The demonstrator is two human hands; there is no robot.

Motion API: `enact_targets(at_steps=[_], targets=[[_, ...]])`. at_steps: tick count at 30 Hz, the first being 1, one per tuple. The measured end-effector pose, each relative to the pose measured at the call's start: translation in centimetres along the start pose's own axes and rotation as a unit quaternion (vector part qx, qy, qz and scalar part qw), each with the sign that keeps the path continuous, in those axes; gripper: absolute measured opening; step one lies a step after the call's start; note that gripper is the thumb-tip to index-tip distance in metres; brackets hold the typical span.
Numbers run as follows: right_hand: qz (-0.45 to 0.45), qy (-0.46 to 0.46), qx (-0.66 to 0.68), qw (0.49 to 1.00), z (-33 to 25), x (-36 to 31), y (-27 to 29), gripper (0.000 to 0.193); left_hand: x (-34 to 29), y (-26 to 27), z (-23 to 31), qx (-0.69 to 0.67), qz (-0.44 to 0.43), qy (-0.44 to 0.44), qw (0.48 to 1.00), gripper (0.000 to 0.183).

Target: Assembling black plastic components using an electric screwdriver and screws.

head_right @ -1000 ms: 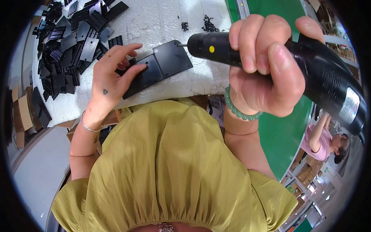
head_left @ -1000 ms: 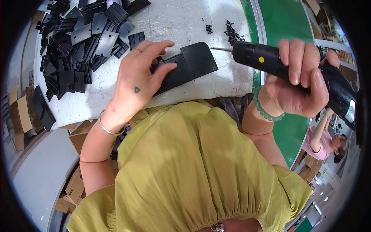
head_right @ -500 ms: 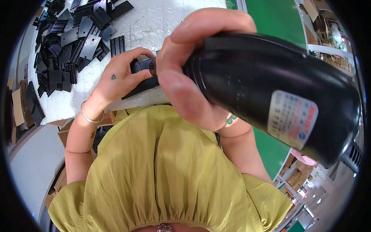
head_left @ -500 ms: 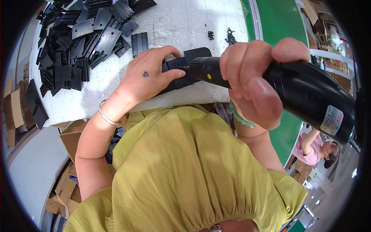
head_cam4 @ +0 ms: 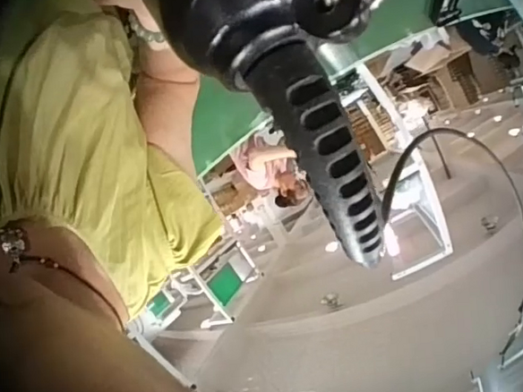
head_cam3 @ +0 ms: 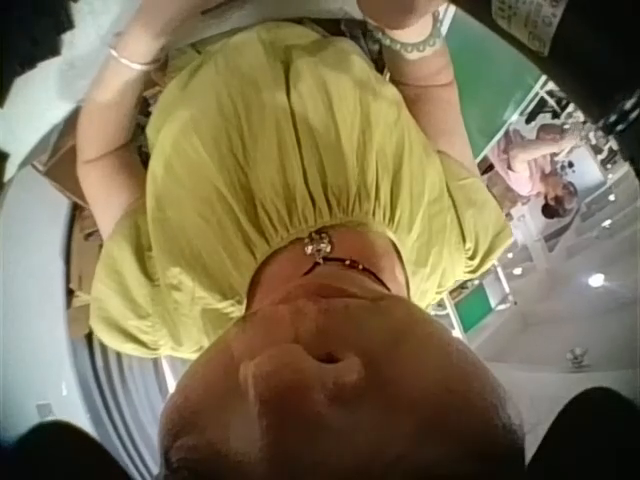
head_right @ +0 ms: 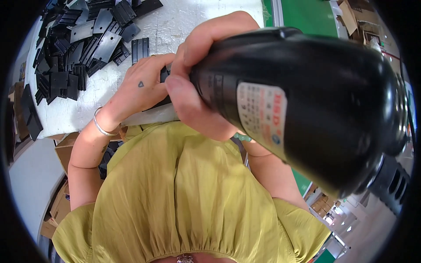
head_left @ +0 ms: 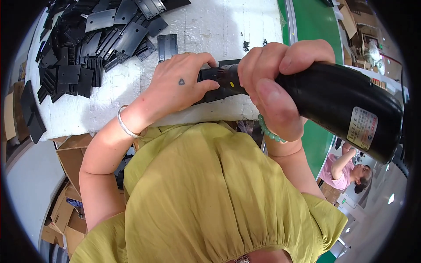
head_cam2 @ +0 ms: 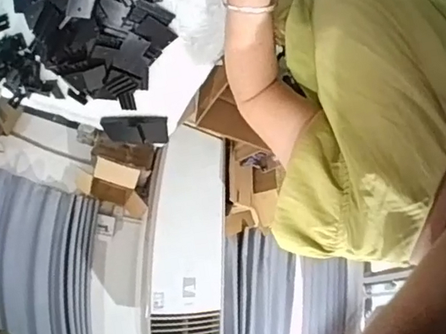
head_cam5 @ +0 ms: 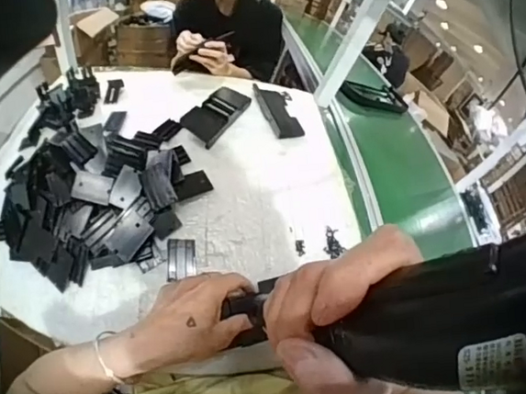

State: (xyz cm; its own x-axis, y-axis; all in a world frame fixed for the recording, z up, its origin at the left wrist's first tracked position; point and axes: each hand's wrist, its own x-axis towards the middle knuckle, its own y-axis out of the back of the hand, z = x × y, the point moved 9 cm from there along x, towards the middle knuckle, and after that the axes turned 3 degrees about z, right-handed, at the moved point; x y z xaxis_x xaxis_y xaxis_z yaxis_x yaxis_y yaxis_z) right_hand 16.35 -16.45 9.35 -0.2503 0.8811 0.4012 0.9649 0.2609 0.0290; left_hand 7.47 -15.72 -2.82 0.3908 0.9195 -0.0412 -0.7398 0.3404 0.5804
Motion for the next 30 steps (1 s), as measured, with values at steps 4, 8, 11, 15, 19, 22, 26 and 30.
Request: enact_targets(at_steps=[4, 8, 11, 15, 19, 22, 26, 30], targets=[[-0.022, 0.015, 0.020, 0.999, 0.3, 0.0, -0.5, 0.029, 0.1, -0.1, -0.2, 0.004, 0.004, -0.011, 1.000, 0.030], [-0.024, 0.019, 0.024, 0.999, 0.4, -0.2, -0.4, 0.031, 0.2, 0.0, 0.0, 0.002, 0.009, -0.019, 1.000, 0.029], [-0.017, 0.011, 0.016, 1.000, 0.5, -0.3, -0.3, 0.031, 0.1, 0.1, 0.2, 0.001, 0.012, -0.027, 1.000, 0.029], [0.009, -0.007, 0.105, 0.994, 0.8, 0.2, 0.9, 0.028, 0.2, -0.1, 0.2, 0.012, 0.010, -0.059, 0.998, 0.030], [0.114, 0.095, 0.157, 0.976, 0.7, 2.4, 6.9, 0.028, -0.1, 0.3, 0.4, 0.025, -0.007, -0.031, 0.999, 0.035], [0.223, 0.108, 0.062, 0.967, 2.7, 3.2, 10.5, 0.020, -0.3, 1.7, 2.2, 0.119, 0.063, -0.103, 0.986, 0.038], [0.241, 0.074, 0.050, 0.966, 5.1, 3.5, 11.5, 0.022, 0.6, 2.8, 3.3, 0.104, 0.080, -0.117, 0.984, 0.036], [0.231, 0.085, 0.053, 0.968, 4.8, 3.2, 11.8, 0.023, 2.1, 2.8, 3.7, 0.099, 0.105, -0.170, 0.975, 0.031]])
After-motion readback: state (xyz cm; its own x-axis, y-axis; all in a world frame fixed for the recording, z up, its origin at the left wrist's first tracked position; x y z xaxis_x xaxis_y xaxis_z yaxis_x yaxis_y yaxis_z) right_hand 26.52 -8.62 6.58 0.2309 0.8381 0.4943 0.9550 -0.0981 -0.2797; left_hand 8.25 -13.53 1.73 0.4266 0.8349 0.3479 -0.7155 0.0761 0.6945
